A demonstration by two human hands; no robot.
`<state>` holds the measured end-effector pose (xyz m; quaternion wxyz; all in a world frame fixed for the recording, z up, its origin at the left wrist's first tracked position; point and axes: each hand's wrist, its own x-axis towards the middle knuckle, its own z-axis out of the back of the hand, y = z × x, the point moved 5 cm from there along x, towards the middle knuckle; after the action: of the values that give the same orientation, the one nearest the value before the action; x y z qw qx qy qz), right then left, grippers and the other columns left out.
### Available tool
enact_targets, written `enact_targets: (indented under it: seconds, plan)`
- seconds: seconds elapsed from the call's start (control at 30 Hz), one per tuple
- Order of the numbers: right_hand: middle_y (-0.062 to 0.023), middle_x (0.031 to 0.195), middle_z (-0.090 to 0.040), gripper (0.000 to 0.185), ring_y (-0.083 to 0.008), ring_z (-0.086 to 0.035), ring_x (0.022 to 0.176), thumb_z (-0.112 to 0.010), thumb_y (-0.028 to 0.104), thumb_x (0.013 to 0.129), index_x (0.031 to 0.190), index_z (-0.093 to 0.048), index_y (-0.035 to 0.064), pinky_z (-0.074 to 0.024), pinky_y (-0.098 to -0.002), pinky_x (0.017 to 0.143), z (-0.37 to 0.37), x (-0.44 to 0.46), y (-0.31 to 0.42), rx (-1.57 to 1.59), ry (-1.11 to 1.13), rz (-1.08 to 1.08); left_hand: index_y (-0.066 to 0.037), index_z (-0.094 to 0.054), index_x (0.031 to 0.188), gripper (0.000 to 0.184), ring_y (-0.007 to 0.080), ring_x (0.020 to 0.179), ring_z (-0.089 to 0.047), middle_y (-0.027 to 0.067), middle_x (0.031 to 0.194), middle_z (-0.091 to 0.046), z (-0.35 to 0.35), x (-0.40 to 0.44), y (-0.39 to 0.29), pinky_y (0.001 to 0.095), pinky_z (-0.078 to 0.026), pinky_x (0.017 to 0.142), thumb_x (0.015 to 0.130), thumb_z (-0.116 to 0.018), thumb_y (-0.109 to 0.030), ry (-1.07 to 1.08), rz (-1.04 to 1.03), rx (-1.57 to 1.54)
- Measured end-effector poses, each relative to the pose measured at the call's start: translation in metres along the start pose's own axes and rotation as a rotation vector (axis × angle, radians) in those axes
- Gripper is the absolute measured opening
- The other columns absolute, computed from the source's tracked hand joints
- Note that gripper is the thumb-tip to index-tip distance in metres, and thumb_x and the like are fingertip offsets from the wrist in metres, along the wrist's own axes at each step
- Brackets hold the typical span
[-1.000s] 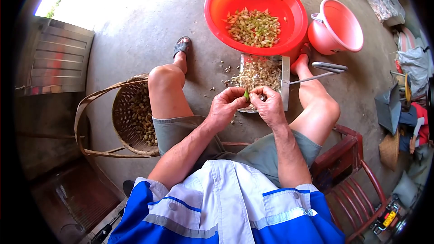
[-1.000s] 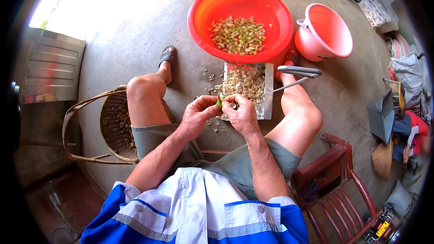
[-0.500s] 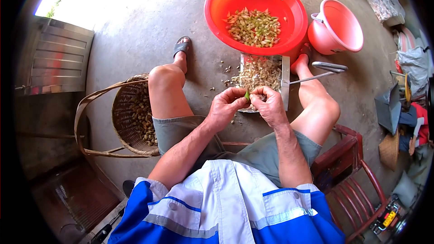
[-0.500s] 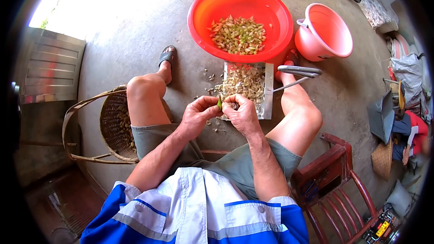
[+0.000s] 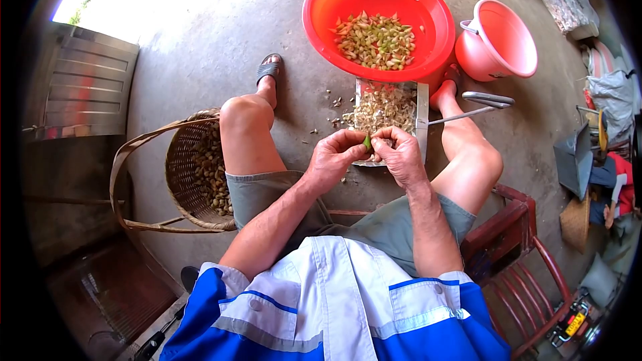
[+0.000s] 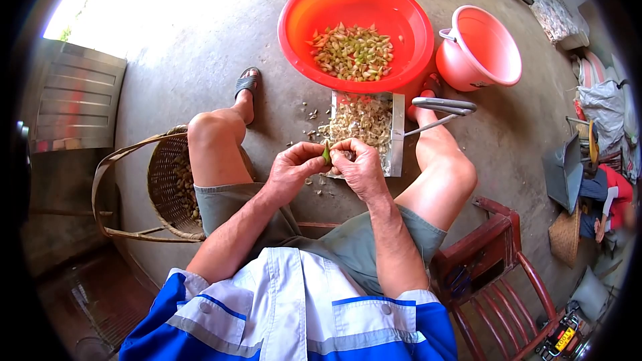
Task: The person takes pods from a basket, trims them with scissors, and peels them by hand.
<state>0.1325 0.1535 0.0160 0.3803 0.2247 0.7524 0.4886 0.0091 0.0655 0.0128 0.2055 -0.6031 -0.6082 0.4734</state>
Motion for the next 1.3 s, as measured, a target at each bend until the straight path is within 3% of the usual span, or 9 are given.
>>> enact_targets:
  seconds: [0.3,0.57,0.67,0.77,1.3]
  plan:
    - [0.0,0.078,-0.063,0.011,-0.004,-0.055,0.068,-0.068,0.006,0.085,0.093,-0.063,-0.0001,-0.0469,-0.0199,0.061,-0.005,-0.004,0.007,-0.229,-0.01,0.157,0.0,-0.054,0.116,0.025,0.019,0.097,-0.064,0.0106,0.111,-0.061,0.008,0.003,0.011,0.0325,-0.054,0.09,0.092,-0.06,-0.005,-0.173,0.157,-0.359]
    - [-0.0003,0.079,-0.063,0.006,-0.0044,-0.056,0.07,-0.066,0.002,0.086,0.091,-0.063,-0.0006,-0.0473,-0.0188,0.063,-0.002,-0.002,0.0,-0.295,0.019,0.099,0.001,-0.057,0.112,0.023,0.0186,0.096,-0.065,0.0109,0.107,-0.063,0.009,0.002,0.009,0.0311,-0.055,0.088,0.091,-0.062,-0.005,-0.147,0.161,-0.293]
    - [-0.0024,0.075,-0.064,0.007,-0.0057,-0.057,0.067,-0.068,0.005,0.083,0.086,-0.065,-0.0003,-0.0489,-0.023,0.061,-0.001,-0.001,-0.001,-0.323,-0.021,0.163,0.001,-0.058,0.111,0.022,0.0184,0.096,-0.065,0.0108,0.106,-0.063,0.01,0.002,0.01,0.031,-0.055,0.088,0.09,-0.063,-0.005,-0.147,0.151,-0.279]
    - [0.0003,0.078,-0.063,0.006,-0.0047,-0.056,0.07,-0.066,0.003,0.085,0.09,-0.063,-0.0002,-0.0475,-0.0197,0.063,-0.003,-0.003,0.004,-0.415,-0.038,0.205,0.001,-0.058,0.111,0.022,0.0183,0.095,-0.065,0.0109,0.107,-0.063,0.009,0.002,0.011,0.0306,-0.055,0.088,0.09,-0.063,-0.005,-0.156,0.157,-0.274]
    - [-0.0007,0.076,-0.061,0.007,-0.0054,-0.055,0.07,-0.066,0.006,0.084,0.086,-0.061,0.0004,-0.0478,-0.0229,0.061,-0.008,-0.004,0.011,-0.536,-0.015,0.316,0.003,-0.057,0.112,0.023,0.0184,0.091,-0.066,0.0119,0.105,-0.063,0.01,0.003,0.01,0.0297,-0.056,0.083,0.09,-0.062,-0.003,-0.185,0.158,-0.304]
